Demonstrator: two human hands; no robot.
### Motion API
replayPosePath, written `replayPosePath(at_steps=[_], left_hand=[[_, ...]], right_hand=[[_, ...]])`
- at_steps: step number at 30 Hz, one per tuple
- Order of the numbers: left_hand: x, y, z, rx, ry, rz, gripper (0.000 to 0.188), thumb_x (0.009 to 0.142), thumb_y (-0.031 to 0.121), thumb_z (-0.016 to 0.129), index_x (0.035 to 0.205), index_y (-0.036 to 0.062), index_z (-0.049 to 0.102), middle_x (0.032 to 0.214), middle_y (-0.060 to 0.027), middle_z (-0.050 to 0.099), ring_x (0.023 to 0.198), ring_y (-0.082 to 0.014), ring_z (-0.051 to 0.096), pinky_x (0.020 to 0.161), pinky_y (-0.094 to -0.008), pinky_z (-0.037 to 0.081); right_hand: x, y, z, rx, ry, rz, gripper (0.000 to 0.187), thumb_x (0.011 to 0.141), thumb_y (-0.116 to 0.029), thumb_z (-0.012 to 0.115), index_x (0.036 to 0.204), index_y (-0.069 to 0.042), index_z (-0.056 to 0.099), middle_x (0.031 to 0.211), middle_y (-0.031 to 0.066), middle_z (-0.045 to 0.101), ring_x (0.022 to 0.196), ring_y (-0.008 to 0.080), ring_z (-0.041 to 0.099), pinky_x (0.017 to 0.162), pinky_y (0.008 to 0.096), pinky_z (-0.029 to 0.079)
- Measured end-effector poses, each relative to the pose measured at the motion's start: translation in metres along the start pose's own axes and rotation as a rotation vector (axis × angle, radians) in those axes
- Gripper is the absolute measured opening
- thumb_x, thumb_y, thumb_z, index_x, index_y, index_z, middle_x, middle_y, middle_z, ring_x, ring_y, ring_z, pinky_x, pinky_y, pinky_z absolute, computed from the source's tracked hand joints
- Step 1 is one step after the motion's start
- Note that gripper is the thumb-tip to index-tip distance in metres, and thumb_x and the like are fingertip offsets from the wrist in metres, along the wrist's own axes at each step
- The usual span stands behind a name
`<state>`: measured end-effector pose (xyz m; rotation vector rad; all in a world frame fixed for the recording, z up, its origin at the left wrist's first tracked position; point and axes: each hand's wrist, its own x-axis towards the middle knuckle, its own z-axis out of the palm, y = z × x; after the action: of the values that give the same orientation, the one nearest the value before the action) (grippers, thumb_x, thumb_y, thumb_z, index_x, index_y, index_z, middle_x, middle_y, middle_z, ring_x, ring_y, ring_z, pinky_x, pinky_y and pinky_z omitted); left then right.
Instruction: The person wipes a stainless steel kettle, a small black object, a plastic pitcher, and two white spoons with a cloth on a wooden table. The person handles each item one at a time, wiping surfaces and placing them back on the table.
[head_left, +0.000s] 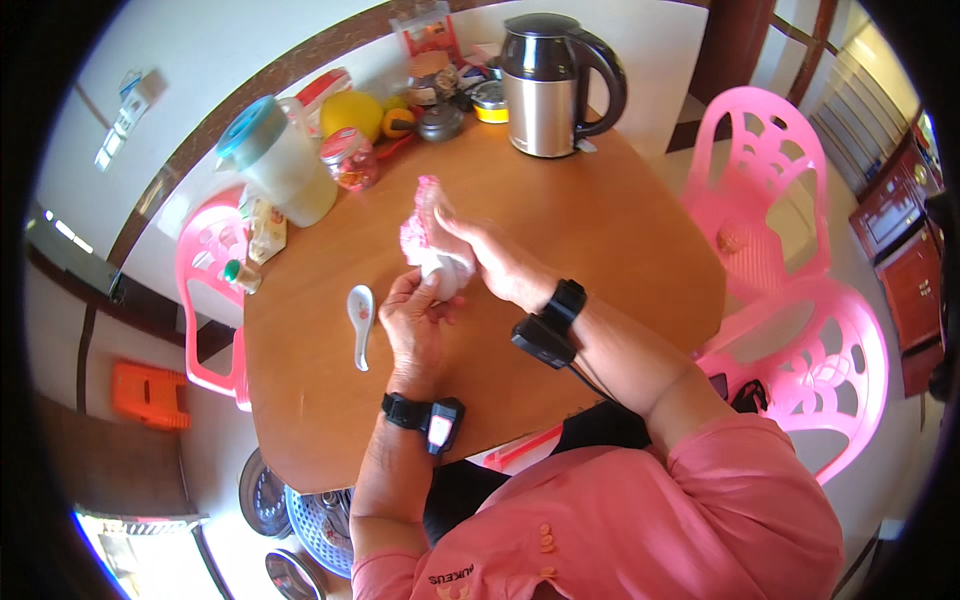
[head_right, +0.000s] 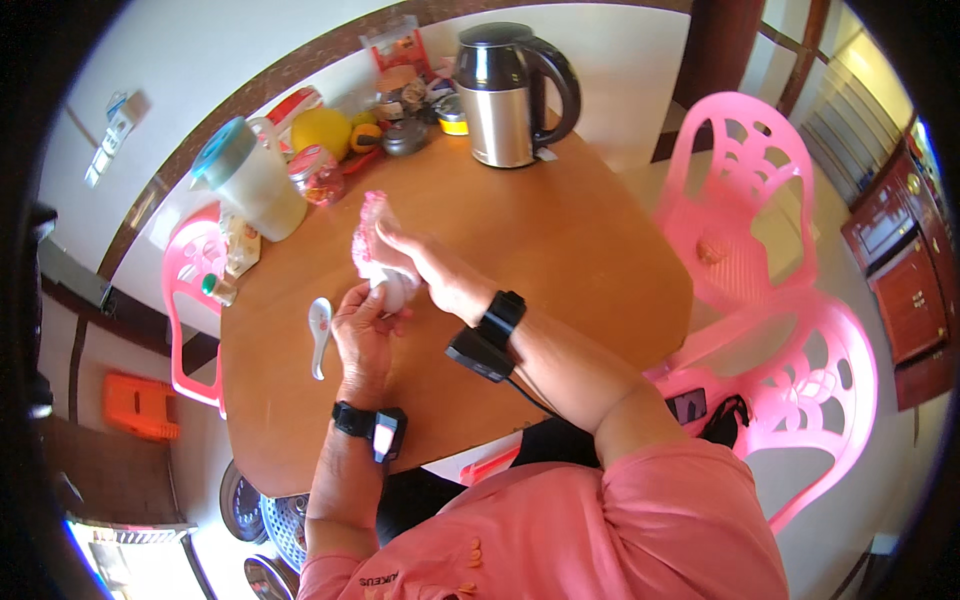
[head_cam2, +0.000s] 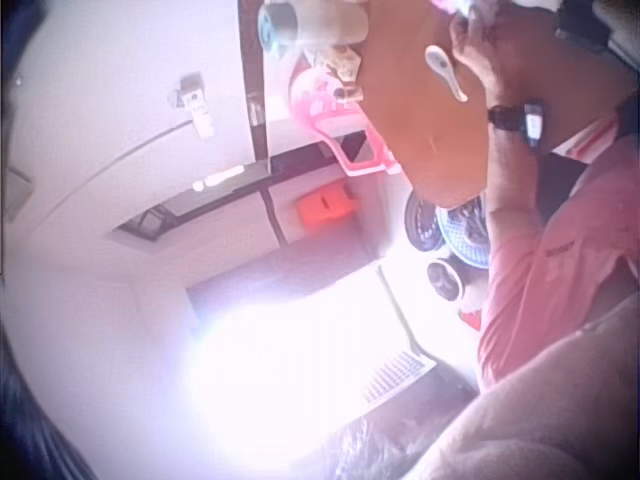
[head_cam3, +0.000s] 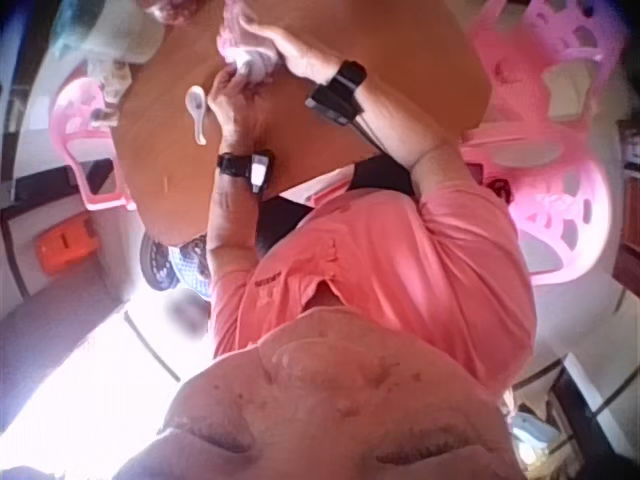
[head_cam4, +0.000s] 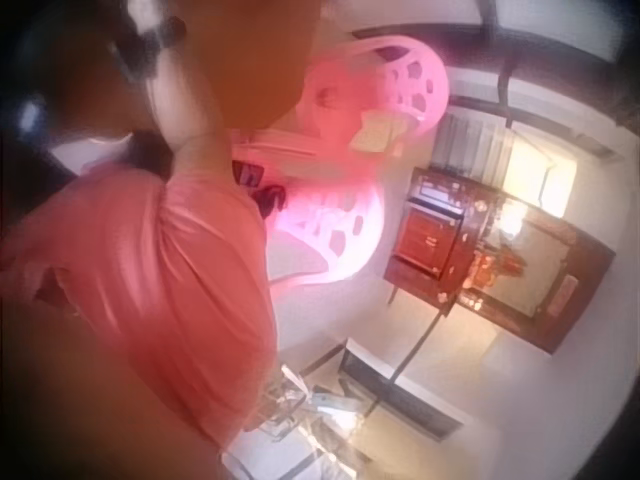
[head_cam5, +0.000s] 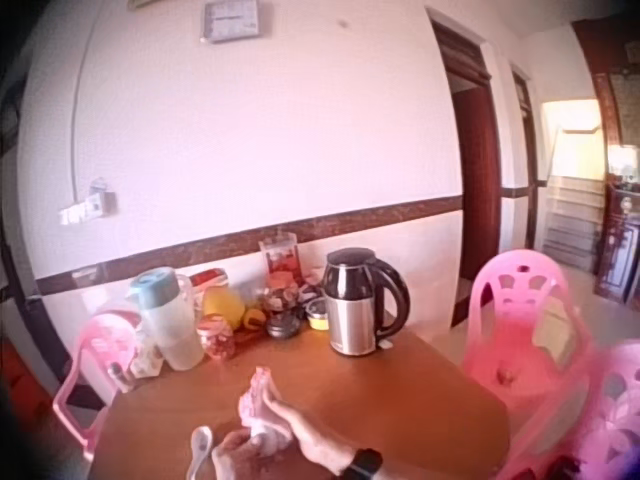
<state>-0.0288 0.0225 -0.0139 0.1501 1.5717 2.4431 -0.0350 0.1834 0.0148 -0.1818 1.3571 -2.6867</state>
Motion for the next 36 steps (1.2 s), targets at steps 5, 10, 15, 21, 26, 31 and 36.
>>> replayPosePath(at_steps=[5,10,15,21,26,31,36], left_hand=[[0.002,-0.006,-0.005,0.08,0.015,0.066,0.023,0.096,0.015,0.068,0.109,-0.0036,0.062,0.087,-0.0113,0.067,0.061,-0.0205,0.067,0.049,-0.0262,0.047],[0.008,-0.008,-0.019,0.102,-0.028,0.079,0.021,0.099,0.018,0.063,0.113,0.0014,0.062,0.095,-0.0095,0.068,0.073,-0.0188,0.065,0.054,-0.0281,0.047],[0.022,-0.003,-0.035,0.034,-0.016,0.141,0.031,0.099,0.018,0.051,0.124,0.0016,0.06,0.097,-0.0063,0.066,0.073,-0.0138,0.059,0.054,-0.0254,0.04],[0.026,-0.009,-0.043,0.15,-0.065,0.121,0.029,0.099,0.024,0.053,0.118,0.0037,0.062,0.091,-0.0042,0.065,0.068,-0.0126,0.057,0.054,-0.0246,0.039],[0.026,-0.007,-0.04,0.146,-0.053,0.056,0.026,0.099,0.022,0.054,0.117,0.0062,0.061,0.089,-0.0037,0.064,0.067,-0.0125,0.055,0.056,-0.0243,0.04],[0.018,-0.005,-0.027,0.311,-0.095,0.07,0.028,0.1,0.022,0.059,0.116,-0.0011,0.061,0.087,-0.0041,0.062,0.068,-0.0114,0.052,0.058,-0.0262,0.039],[0.017,-0.005,-0.028,0.382,-0.02,0.092,0.031,0.1,0.024,0.061,0.114,-0.0039,0.064,0.095,-0.0054,0.065,0.079,-0.0121,0.058,0.063,-0.0257,0.043]], right_hand=[[0.004,-0.002,-0.006,0.044,0.161,-0.1,0.038,0.106,-0.027,0.041,0.12,-0.001,0.066,0.113,0.0093,0.072,0.104,0.018,0.067,0.098,0.0343,0.049],[0.0,0.004,-0.003,0.056,-0.014,-0.1,0.024,0.099,-0.014,0.052,0.109,0.002,0.068,0.103,0.0105,0.073,0.09,0.0192,0.07,0.086,0.033,0.054],[0.002,0.017,0.002,-0.154,0.031,-0.042,0.019,0.09,-0.007,0.064,0.104,0.004,0.071,0.093,0.0084,0.072,0.085,0.0163,0.067,0.081,0.0313,0.052],[0.0,0.014,0.004,-0.186,0.099,-0.031,0.026,0.077,0.0,0.074,0.101,0.007,0.069,0.092,0.0117,0.072,0.086,0.0206,0.068,0.081,0.0332,0.053],[-0.006,0.014,0.009,-0.032,0.233,-0.105,0.015,0.076,0.006,0.071,0.091,0.008,0.067,0.083,0.0159,0.069,0.078,0.0262,0.068,0.074,0.0385,0.055],[0.004,0.012,-0.004,0.397,0.164,-0.174,0.003,0.083,0.012,0.059,0.084,0.015,0.059,0.075,0.025,0.065,0.071,0.0351,0.069,0.065,0.0458,0.06],[0.008,0.015,-0.012,0.349,0.087,-0.195,0.007,0.082,0.013,0.058,0.077,0.01,0.063,0.075,0.025,0.066,0.071,0.0356,0.069,0.067,0.044,0.06]])
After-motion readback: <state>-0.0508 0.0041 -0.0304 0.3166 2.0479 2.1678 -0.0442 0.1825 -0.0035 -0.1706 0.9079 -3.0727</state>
